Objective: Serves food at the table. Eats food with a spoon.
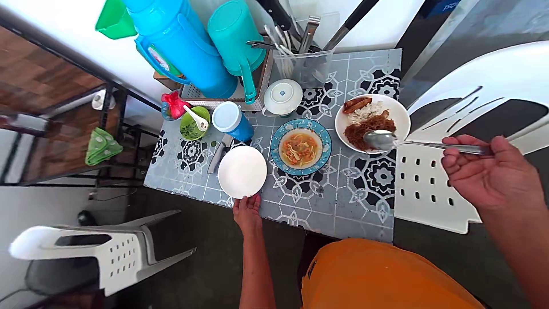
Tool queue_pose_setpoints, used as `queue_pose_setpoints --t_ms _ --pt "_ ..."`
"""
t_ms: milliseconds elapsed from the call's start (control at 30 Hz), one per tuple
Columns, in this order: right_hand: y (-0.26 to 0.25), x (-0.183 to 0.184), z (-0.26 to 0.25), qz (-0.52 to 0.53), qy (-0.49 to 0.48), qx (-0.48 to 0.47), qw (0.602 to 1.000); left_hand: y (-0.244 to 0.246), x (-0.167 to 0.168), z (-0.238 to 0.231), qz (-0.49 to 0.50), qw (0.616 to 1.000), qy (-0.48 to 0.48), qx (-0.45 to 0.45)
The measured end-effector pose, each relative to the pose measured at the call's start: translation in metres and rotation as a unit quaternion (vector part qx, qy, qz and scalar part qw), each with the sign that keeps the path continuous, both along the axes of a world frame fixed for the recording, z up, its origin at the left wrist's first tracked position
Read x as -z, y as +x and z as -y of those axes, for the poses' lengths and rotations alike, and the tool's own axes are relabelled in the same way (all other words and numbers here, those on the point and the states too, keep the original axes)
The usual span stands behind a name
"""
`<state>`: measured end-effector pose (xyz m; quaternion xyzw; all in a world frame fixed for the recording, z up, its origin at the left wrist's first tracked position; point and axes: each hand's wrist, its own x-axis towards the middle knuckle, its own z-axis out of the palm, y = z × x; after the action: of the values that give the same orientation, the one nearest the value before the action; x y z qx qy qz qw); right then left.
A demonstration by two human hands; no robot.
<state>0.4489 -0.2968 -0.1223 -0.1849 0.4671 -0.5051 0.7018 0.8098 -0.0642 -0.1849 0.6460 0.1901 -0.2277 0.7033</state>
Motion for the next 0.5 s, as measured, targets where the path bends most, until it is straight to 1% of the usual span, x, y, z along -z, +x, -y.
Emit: queue_pose_setpoints --t_ms 67,100,133,200,267,367,433,500 --pt "-0.017 0.004 0.007 0.015 0.0 0.046 0.999 -0.012 -0.003 0.001 -0.007 1.0 -0.008 0.002" --pt "-0.025 0.004 0.011 0.006 -0.015 0.065 0.998 -0.023 -0.005 0.002 -0.009 1.0 -0.003 0.015" --pt "-0.033 0.004 0.015 -0.019 -0.044 0.075 0.996 -0.037 -0.007 0.004 -0.005 0.999 0.007 0.043" --pt "-0.036 0.002 0.023 -0.11 -0.136 0.073 0.982 -0.069 -0.008 0.011 0.001 0.989 0.004 0.145" --pt "-0.029 0.005 0.027 -0.229 -0.231 0.029 0.945 -0.1 -0.007 0.025 -0.009 0.966 -0.016 0.258" --pt "-0.011 0.022 0.029 -0.354 -0.311 -0.068 0.879 -0.135 -0.008 0.065 -0.024 0.924 -0.034 0.381" --pt "0.002 0.036 0.03 -0.385 -0.346 -0.094 0.851 -0.151 -0.01 0.097 -0.027 0.899 -0.032 0.436" --pt "0.007 0.045 0.031 -0.385 -0.382 -0.074 0.837 -0.162 -0.014 0.129 -0.029 0.89 -0.025 0.453"
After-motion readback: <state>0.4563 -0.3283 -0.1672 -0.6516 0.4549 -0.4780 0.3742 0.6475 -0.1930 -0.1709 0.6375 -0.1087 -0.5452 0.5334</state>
